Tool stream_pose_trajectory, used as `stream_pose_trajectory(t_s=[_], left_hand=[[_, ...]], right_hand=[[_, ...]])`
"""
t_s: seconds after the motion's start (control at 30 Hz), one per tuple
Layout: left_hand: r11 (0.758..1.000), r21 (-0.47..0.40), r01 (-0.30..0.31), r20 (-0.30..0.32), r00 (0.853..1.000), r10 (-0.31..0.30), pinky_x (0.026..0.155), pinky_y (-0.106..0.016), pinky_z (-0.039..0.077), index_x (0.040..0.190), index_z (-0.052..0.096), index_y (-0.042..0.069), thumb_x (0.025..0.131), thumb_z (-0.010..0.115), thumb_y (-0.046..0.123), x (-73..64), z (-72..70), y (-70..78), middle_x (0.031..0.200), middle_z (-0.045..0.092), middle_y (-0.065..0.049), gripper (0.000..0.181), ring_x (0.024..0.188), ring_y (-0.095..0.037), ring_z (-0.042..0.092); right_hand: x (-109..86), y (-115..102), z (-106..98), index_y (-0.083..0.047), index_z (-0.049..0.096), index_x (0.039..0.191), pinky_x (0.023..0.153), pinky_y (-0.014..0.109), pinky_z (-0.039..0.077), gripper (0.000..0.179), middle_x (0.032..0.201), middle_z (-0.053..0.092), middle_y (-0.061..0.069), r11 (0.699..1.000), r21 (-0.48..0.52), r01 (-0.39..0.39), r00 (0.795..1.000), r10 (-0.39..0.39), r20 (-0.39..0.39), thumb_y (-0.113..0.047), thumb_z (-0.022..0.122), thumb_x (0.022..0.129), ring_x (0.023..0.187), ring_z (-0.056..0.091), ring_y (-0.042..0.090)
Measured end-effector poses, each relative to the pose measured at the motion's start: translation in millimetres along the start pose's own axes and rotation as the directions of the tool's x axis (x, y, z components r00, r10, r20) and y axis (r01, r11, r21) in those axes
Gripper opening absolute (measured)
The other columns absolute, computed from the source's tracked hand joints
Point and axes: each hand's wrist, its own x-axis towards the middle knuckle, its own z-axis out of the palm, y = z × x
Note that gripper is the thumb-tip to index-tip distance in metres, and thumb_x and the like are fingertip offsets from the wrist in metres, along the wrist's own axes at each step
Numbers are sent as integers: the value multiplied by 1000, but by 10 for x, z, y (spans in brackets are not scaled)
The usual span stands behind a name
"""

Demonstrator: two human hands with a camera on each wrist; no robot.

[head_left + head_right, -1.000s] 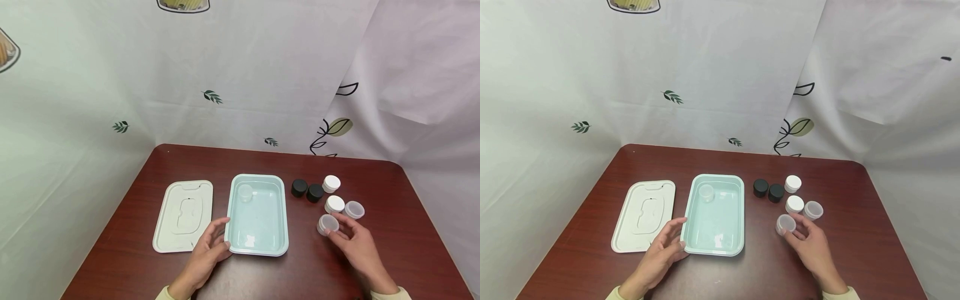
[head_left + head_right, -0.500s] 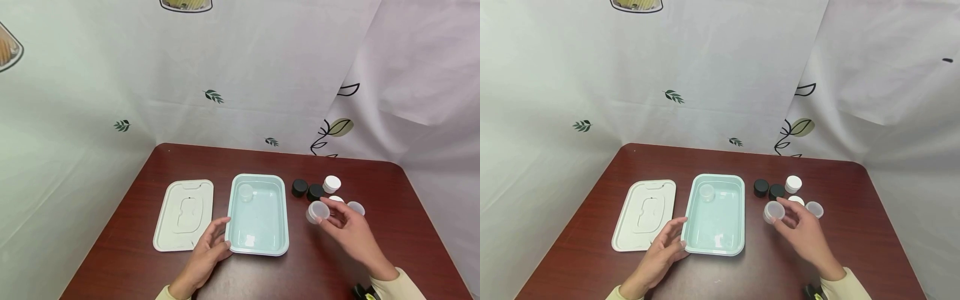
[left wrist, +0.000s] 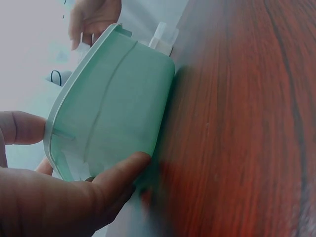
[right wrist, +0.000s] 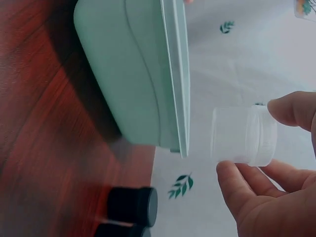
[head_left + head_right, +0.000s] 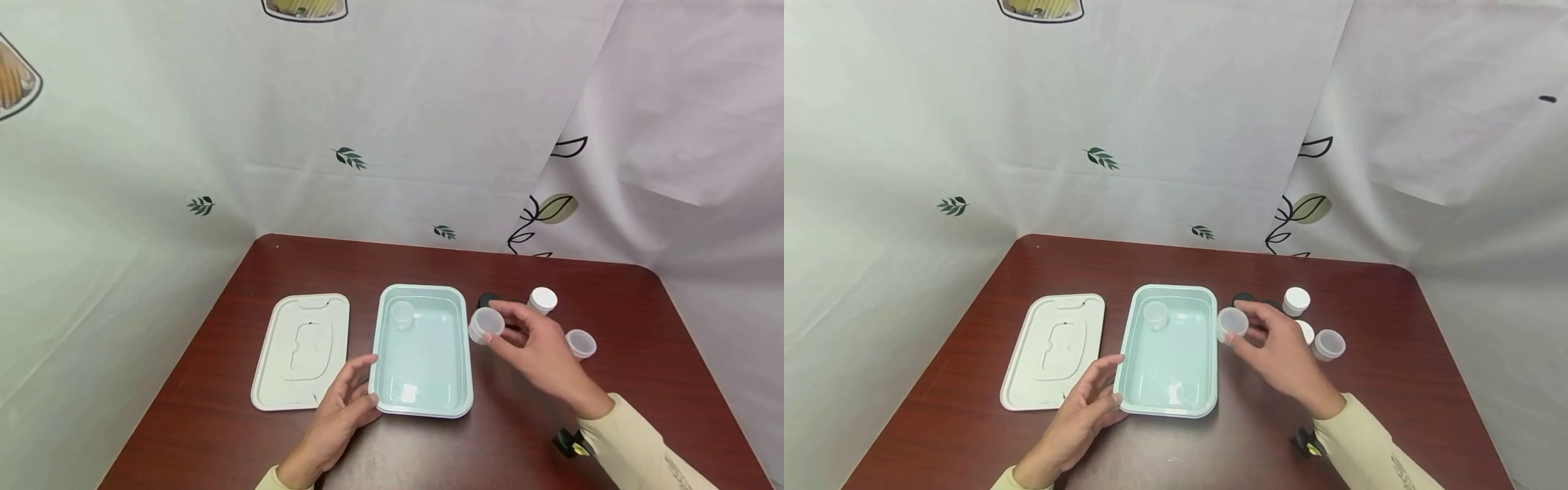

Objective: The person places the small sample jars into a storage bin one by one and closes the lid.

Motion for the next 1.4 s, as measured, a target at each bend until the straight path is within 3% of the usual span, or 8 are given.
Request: stream_pose_trajectory(t_s=[0.2,0.43,0.7,1.13,1.4], left_hand=[[1000,-6,6,-1,1000,-6,95,-36,59,158,33,7,98,57,-3,0,4,1,168,28,-23,65,134,-28,56],[1000,2,9,-17,1000,-9,95,-37,59,158,34,7,97,57,-3,-8,1,2,169,27,-23,66,133,-30,57],[1000,5,10,-16,1000,-10,93,-37,59,158,33,8,97,57,-2,0,-2,-10,168,28,-22,66,134,-31,57],[1000,-3,-6,6,1000,6,95,-39,59,157,33,7,98,56,-3,-4,-17,1,167,28,-25,64,134,-30,58],[1000,0,8,13,1000,-8,96,-38,59,158,32,7,99,57,-1,5,-15,10,168,27,-24,65,137,-33,56]], right_hand=[[169,-79,179,-4,64,140,89,26,61,53,122,74,12,999,20,29,999,-29,41,-14,83,91,106,77,23],[320,-176,410,-7,64,141,93,33,61,55,130,71,11,998,-53,32,993,-25,114,-21,83,92,113,75,23],[462,-213,680,-4,62,143,96,34,60,56,140,66,14,999,-21,36,982,-31,186,-18,82,93,126,69,28],[524,-258,1042,-2,62,141,93,35,62,54,139,66,13,991,-133,25,963,12,268,-17,81,93,120,70,30],[551,-242,1172,-2,64,139,93,37,62,52,133,66,13,984,-177,14,964,34,265,-16,82,92,114,72,28]])
